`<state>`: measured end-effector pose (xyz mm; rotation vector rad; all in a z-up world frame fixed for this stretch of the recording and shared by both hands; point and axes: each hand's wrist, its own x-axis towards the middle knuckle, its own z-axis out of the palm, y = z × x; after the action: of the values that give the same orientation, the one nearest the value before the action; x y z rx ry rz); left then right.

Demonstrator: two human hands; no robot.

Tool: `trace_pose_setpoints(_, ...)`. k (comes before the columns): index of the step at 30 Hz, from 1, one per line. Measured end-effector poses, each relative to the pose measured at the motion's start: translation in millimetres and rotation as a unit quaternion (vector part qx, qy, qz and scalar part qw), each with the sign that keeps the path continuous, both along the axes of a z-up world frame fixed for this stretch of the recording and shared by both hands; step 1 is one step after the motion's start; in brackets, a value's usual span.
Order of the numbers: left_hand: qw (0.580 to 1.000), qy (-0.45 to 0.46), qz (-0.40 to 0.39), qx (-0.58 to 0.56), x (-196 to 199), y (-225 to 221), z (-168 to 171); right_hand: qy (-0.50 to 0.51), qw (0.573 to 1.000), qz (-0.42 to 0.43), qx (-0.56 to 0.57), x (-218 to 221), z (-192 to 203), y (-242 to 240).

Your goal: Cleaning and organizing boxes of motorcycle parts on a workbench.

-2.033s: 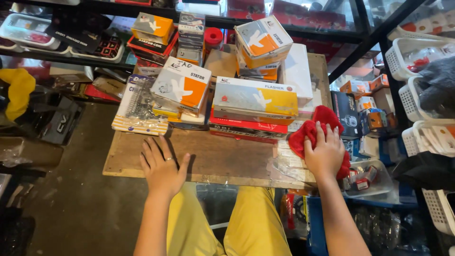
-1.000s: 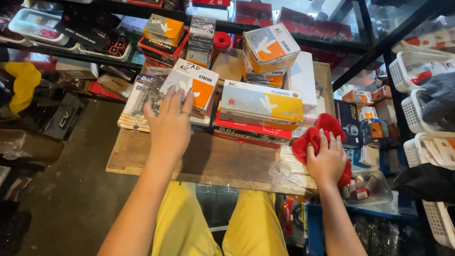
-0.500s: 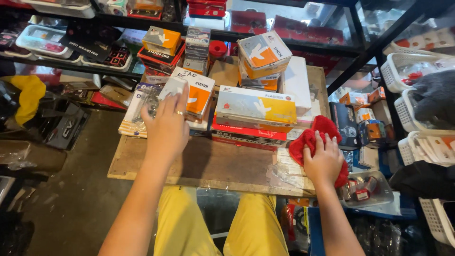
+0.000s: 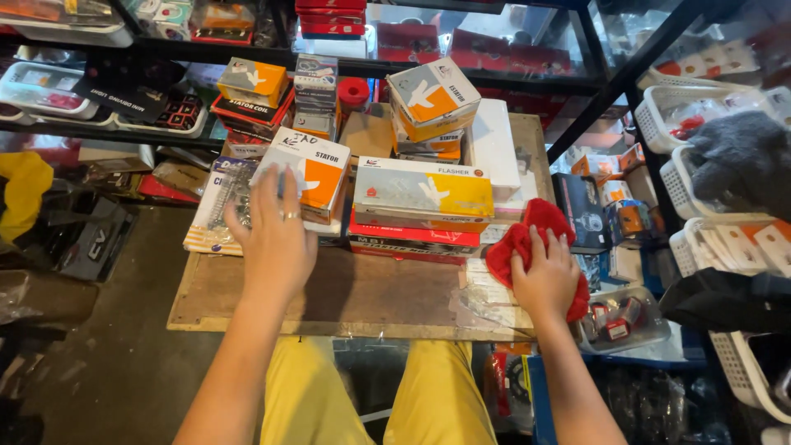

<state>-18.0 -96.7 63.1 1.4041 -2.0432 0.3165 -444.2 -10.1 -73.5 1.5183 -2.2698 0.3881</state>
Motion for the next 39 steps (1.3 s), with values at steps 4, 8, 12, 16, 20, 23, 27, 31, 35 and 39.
trace_pose_setpoints(4,0.999,0.051,-0.009,-0.013,1.0,24.3,-14.8,0.004,1.000,-0.001,-0.002,-1.5,1.2,0.2)
trace_pose_setpoints(8,0.984,0.139,0.113,0.008,30.1,27.5,-71.0,0.014,1.000,-0.007,-0.001,-2.8,-0.5,0.0)
trace_pose_setpoints(12,0.938,0.205,0.247,-0.133,84.0,16.7,-88.9,-0.103,0.992,0.012,0.069,19.8,46.2,2.7)
trace_pose_setpoints(16,0.899,0.317,0.295,-0.058,94.8,17.3,-81.0,-0.135,0.985,-0.021,0.110,23.3,51.7,-0.2)
trace_pose_setpoints(20,0.921,0.268,0.274,-0.063,92.5,15.9,-78.6,-0.067,0.997,0.009,0.046,9.9,22.1,2.7)
trace_pose_setpoints(23,0.926,0.250,0.278,-0.049,94.9,10.6,-83.9,-0.049,0.998,0.020,0.016,12.1,20.8,5.0)
trace_pose_setpoints(27,0.930,0.206,0.304,-0.026,100.4,1.0,-97.7,-0.038,0.998,0.035,-0.037,9.0,10.6,4.9)
trace_pose_setpoints(31,0.947,0.116,0.297,-0.037,96.2,-2.7,-94.4,-0.462,0.876,-0.120,-0.070,9.6,54.0,-14.7)
trace_pose_setpoints(35,0.938,0.037,0.345,0.009,98.1,-6.7,-107.1,-0.494,0.817,-0.165,-0.249,-40.5,55.1,-47.8)
trace_pose_setpoints(39,0.924,0.039,0.368,0.098,98.2,-10.0,-104.9,-0.384,0.887,-0.030,-0.254,-42.4,72.7,-115.6)
